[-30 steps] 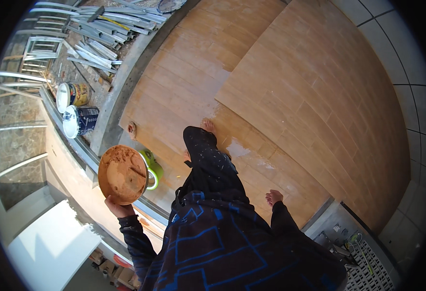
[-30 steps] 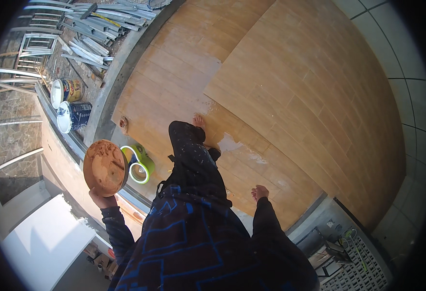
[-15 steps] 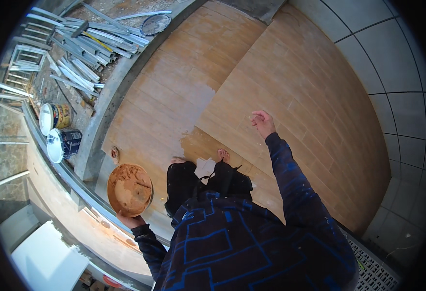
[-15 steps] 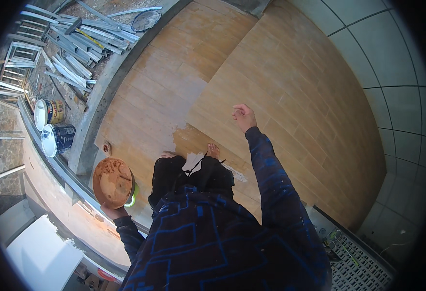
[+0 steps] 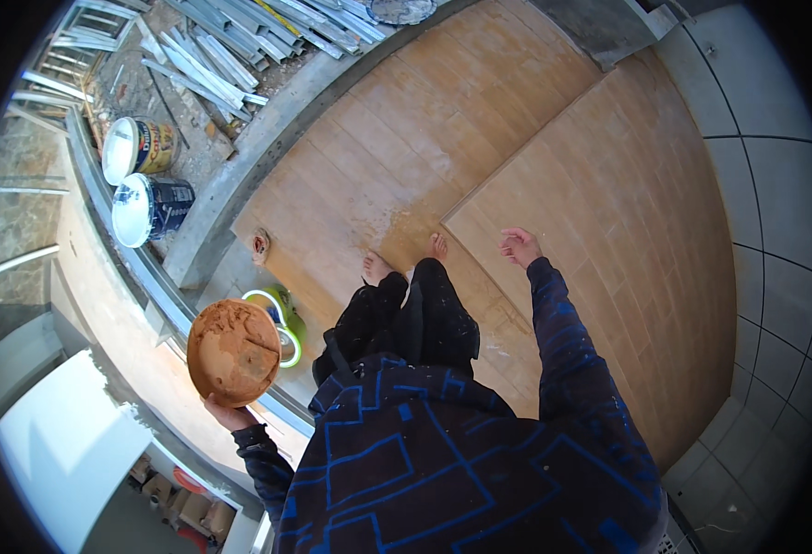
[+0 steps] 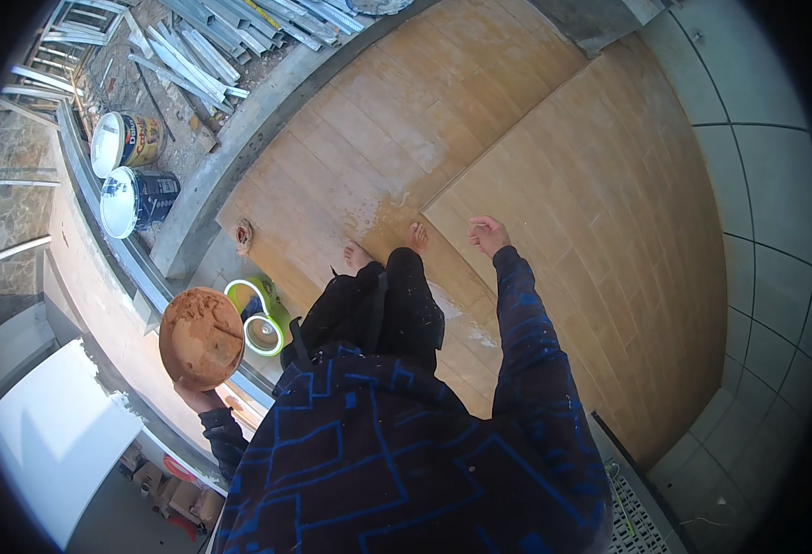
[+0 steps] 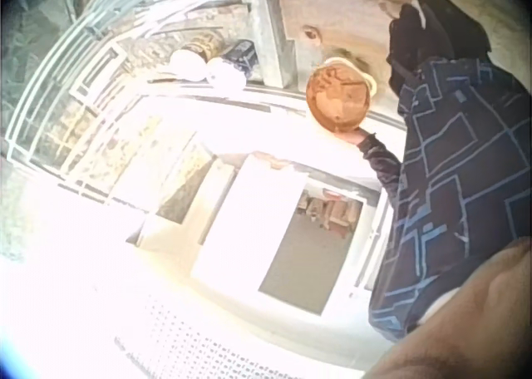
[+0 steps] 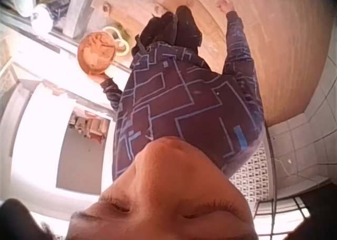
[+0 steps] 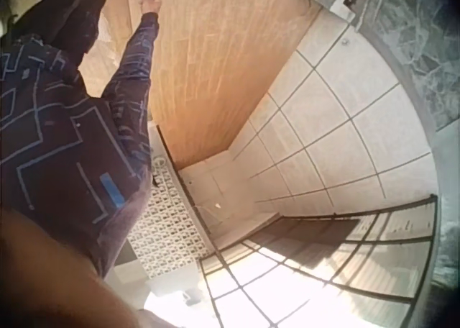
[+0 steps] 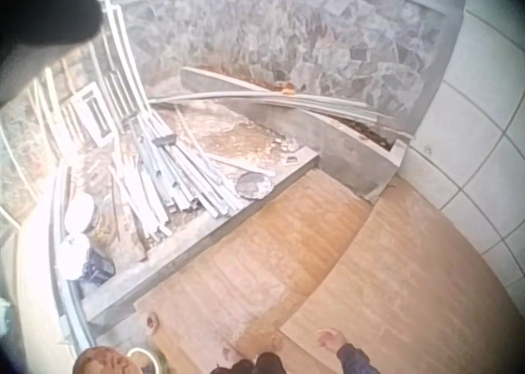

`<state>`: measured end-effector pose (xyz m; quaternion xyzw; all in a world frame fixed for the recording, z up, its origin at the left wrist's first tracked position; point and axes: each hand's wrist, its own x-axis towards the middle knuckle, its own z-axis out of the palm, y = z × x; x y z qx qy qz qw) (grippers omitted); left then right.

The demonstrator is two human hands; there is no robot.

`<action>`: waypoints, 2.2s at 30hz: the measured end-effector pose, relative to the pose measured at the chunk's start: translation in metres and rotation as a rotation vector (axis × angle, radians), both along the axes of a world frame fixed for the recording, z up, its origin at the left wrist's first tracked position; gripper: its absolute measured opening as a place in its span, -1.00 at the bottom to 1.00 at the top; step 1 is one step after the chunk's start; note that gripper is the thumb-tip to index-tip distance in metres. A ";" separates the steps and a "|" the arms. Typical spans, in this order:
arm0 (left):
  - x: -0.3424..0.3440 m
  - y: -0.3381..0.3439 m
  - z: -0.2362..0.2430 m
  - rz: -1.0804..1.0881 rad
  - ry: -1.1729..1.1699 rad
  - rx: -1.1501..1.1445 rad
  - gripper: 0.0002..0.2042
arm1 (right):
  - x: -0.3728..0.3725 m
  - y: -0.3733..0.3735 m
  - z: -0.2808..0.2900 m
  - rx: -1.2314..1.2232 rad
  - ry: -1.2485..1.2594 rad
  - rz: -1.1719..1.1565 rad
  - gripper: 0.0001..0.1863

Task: The person applies grout paste to tile joints using a scraper, removes the excess material, and wipes the tiled surface with a cloth before taking a bowl to a faucet.

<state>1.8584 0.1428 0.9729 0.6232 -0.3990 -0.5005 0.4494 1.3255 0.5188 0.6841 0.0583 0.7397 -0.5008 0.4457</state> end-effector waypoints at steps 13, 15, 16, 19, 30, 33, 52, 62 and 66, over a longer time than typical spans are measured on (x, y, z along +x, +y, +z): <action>0.023 -0.035 -0.012 0.191 0.156 0.021 -0.44 | 0.118 -0.041 -0.038 0.088 -0.217 -0.060 -0.72; 0.034 -0.022 -0.019 0.264 0.195 0.020 -0.49 | 0.079 -0.079 -0.034 0.066 -0.113 0.023 -0.71; 0.044 -0.017 -0.024 0.287 0.208 0.006 -0.49 | 0.053 -0.107 -0.029 0.046 -0.013 0.066 -0.71; 0.078 0.005 -0.030 0.308 0.192 -0.031 -0.48 | -0.010 -0.200 0.000 -0.117 0.164 0.148 -0.73; 0.005 -0.046 -0.062 0.331 0.163 0.188 -0.31 | -0.008 -0.265 0.127 -0.246 0.510 0.415 -0.74; -0.080 -0.100 -0.076 0.004 0.202 0.167 -0.37 | 0.020 -0.203 0.123 -0.216 0.378 0.381 -0.74; -0.614 -0.199 -0.042 -1.101 0.354 0.222 -0.53 | -0.184 -0.300 0.251 -0.478 0.240 -0.108 -0.43; -0.877 -0.221 -0.037 -1.301 0.382 0.366 -0.51 | -0.344 -0.318 0.277 -0.651 0.008 -0.555 -0.48; -0.986 -0.212 -0.020 -1.397 0.358 0.423 -0.47 | -0.425 -0.322 0.267 -0.632 -0.012 -0.719 -0.51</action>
